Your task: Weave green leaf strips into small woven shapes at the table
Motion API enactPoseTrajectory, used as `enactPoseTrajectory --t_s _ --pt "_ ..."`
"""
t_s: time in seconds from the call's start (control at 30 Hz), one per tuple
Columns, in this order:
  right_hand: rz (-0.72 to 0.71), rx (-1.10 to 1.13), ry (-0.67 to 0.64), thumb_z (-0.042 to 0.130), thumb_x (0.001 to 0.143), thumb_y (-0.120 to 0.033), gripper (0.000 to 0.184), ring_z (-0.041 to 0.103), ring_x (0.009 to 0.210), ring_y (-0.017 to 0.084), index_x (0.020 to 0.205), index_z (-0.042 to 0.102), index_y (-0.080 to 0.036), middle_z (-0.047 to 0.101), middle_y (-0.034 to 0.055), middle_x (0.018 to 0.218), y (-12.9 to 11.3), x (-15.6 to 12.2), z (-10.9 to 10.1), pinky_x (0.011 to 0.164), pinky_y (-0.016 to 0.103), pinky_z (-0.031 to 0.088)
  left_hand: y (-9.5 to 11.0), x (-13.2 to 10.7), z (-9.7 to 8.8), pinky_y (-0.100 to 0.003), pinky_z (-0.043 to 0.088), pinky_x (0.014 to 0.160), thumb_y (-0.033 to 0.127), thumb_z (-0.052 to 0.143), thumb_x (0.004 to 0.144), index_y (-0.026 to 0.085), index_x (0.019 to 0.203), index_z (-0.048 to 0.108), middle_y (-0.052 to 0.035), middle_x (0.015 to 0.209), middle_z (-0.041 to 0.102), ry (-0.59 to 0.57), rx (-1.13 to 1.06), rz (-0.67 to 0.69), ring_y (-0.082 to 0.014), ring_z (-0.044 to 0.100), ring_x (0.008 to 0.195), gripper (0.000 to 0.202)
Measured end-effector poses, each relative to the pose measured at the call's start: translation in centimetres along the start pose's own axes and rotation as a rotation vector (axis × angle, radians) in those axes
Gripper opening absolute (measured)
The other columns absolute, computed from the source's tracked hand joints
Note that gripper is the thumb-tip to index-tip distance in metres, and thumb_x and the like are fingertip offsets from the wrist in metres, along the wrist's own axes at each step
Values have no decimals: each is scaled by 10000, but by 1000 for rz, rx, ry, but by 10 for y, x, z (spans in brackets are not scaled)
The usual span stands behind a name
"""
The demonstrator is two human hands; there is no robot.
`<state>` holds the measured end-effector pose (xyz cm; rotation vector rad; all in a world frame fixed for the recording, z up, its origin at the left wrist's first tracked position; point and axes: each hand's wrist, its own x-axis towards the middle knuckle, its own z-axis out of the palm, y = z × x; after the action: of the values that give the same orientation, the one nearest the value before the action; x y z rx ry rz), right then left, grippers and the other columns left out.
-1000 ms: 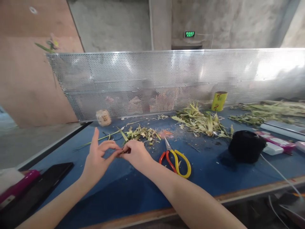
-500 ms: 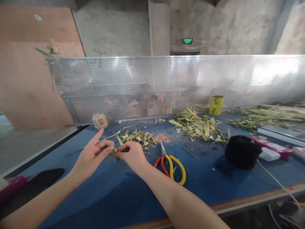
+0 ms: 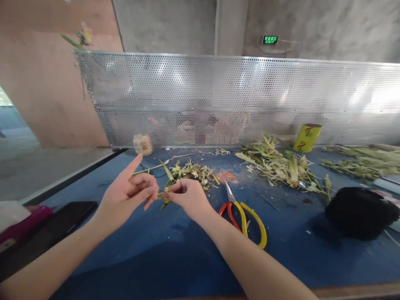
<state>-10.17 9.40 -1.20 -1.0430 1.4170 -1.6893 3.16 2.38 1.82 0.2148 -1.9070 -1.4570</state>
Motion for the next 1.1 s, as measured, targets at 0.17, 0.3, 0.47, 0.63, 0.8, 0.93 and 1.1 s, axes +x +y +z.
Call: enactPoseTrajectory --t_s 0.17,0.3,0.47,0.63,0.8,0.93,1.1 --pt "-13 -82 12 689 496 -174 179 510 496 65 549 520 -150 552 -48 535 -3 -1 -2 503 199 390 0 -5 4 -206 426 425 184 576 747 234 1347 -126 26 688 556 -100 -16 -122 -107 535 561 925" --pt "-5 -292 -92 662 539 -151 135 527 498 96 532 527 -148 557 -27 499 -3 -6 -1 487 213 392 5 -6 4 -206 439 460 184 566 744 215 1368 75 19 698 570 -188 47 -190 -92 526 560 794" --pt "-25 -354 -195 627 542 -84 162 511 462 88 495 488 -153 542 -42 456 -5 -12 2 465 202 384 5 -5 3 -252 481 495 202 587 721 201 1355 176 16 688 591 -261 52 -234 -100 543 532 755" --pt "-23 -259 -321 556 569 -41 139 556 502 102 497 500 -145 570 -34 479 -9 -15 2 504 210 426 0 -5 4 -265 492 512 196 600 710 218 1342 222 1 702 603 -316 -12 -206 -131 582 599 737" --pt "-37 -129 -406 627 587 -110 54 606 610 115 623 593 -130 632 -9 613 -2 -14 3 581 223 483 2 -2 1 -208 451 430 157 609 695 251 1357 137 -16 726 624 -293 -46 -157 -140 601 583 819" --pt "55 -19 -423 710 532 -132 171 593 584 91 659 599 -158 576 -64 562 -1 -16 5 626 241 507 7 0 -1 -263 519 532 116 598 694 325 1356 10 -56 917 632 -300 -72 -105 -155 634 634 911" --pt "136 28 -460 736 509 -128 180 563 535 61 515 557 -144 560 -62 538 -2 -18 6 568 191 481 7 0 -1 -307 541 625 92 600 686 323 1357 56 -77 1024 611 -325 -94 -68 -144 635 642 894"
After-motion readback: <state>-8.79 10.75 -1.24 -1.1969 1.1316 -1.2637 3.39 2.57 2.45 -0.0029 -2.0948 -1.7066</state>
